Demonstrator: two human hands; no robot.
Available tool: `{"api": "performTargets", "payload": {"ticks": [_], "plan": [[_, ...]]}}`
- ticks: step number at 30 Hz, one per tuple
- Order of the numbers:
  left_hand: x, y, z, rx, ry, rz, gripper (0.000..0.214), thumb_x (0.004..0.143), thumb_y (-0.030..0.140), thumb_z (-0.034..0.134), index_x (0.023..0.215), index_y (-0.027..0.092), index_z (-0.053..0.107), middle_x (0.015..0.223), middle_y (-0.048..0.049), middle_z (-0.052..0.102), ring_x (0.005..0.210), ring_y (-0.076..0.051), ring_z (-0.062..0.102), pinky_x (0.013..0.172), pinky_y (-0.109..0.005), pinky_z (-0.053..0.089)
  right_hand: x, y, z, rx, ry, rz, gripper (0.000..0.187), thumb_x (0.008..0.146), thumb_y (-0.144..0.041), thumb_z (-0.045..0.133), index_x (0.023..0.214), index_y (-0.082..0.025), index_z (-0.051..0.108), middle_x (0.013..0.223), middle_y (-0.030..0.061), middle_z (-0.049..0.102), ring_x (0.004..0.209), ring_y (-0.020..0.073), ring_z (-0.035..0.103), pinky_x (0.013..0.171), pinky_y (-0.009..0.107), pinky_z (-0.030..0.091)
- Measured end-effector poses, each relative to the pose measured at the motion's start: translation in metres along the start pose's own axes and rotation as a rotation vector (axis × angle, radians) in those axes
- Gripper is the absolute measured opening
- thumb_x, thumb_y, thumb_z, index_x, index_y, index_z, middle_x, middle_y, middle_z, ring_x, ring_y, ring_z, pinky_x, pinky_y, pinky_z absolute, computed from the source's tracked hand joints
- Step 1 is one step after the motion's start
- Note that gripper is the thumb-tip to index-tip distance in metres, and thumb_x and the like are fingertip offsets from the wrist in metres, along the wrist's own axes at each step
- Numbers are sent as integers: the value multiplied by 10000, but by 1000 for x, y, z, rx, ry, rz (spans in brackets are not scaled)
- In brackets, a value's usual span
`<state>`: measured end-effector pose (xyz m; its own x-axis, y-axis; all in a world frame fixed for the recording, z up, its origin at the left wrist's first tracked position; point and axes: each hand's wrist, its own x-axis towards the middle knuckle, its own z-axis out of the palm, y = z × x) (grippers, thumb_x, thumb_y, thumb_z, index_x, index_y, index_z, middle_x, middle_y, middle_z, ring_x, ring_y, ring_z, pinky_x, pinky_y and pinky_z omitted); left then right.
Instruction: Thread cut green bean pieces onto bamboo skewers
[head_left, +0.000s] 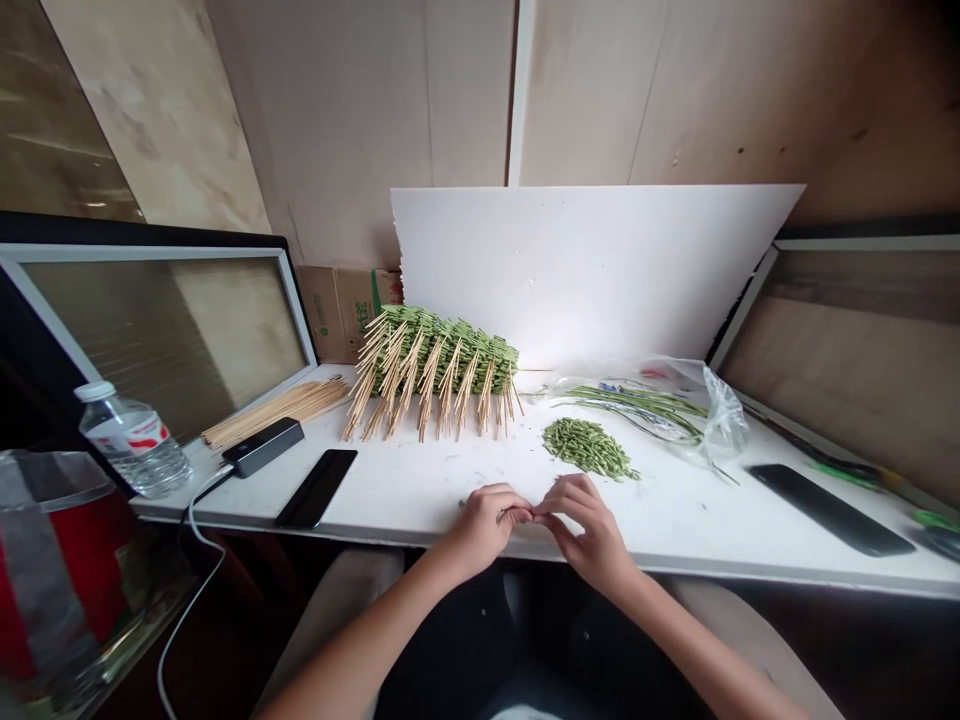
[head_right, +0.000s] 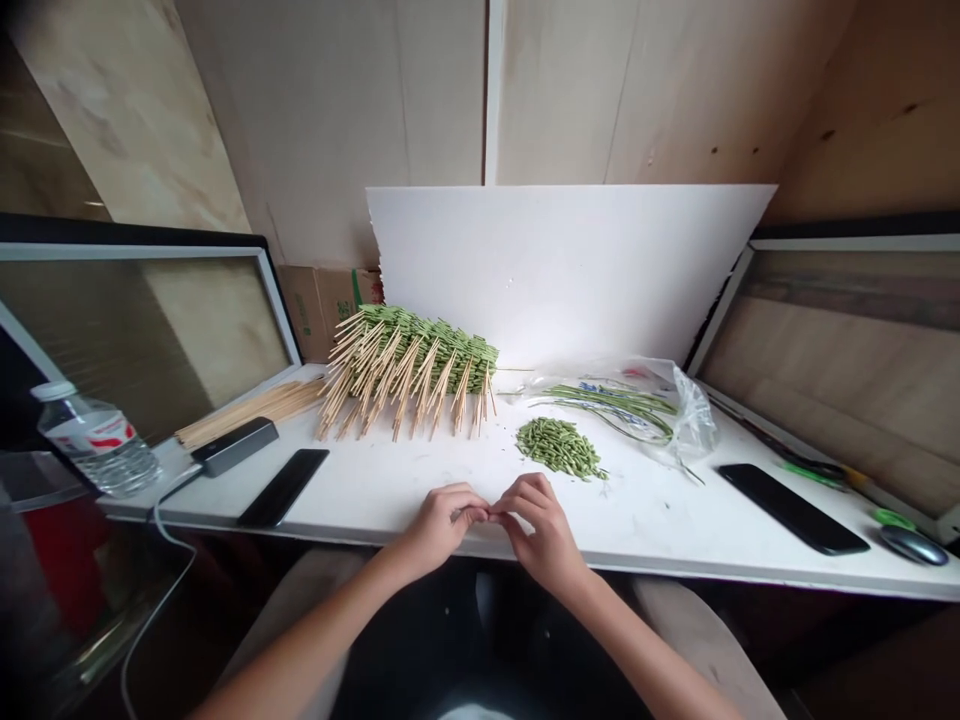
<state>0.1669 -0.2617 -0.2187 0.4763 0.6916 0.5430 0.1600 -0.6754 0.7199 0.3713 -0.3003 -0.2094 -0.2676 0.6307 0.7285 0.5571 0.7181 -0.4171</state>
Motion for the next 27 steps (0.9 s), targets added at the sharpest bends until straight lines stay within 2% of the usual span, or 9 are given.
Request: {"api": "performTargets", "payload": {"ticks": [7,12,19,27], "plan": [[0,-1,0,9,20,33,170,1000,198,636,970,177,802,919,-82,756,853,-199,705,793,-301,547,-1,1,1,-17,37,-4,107,978,-244,666,995,-272,768,864,66,713,917,266,619,828,458,534],[-1,-4,1,12,37,47,152,1008,232,648,1030,180,789,967,-82,767,905,-207,717,858,-321,557,-1,0,2,-27,49,33,100,979,-250,665,981,-268,763,879,71,709,930,273,617,850,473,533],[-1,-11,1,37,31,71,169,1014,244,645,1028,171,796,964,-86,772,896,-206,722,843,-323,562,0,-2,3,-20,47,50,95,983,-270,668,973,-260,762,882,67,715,928,264,617,857,460,529],[1,-11,0,19,72,112,142,998,240,672,1035,171,791,966,-97,776,901,-215,735,839,-325,576,1,-1,4,-34,95,3,84,947,-235,721,995,-276,777,870,67,727,923,275,611,845,472,528]]}}
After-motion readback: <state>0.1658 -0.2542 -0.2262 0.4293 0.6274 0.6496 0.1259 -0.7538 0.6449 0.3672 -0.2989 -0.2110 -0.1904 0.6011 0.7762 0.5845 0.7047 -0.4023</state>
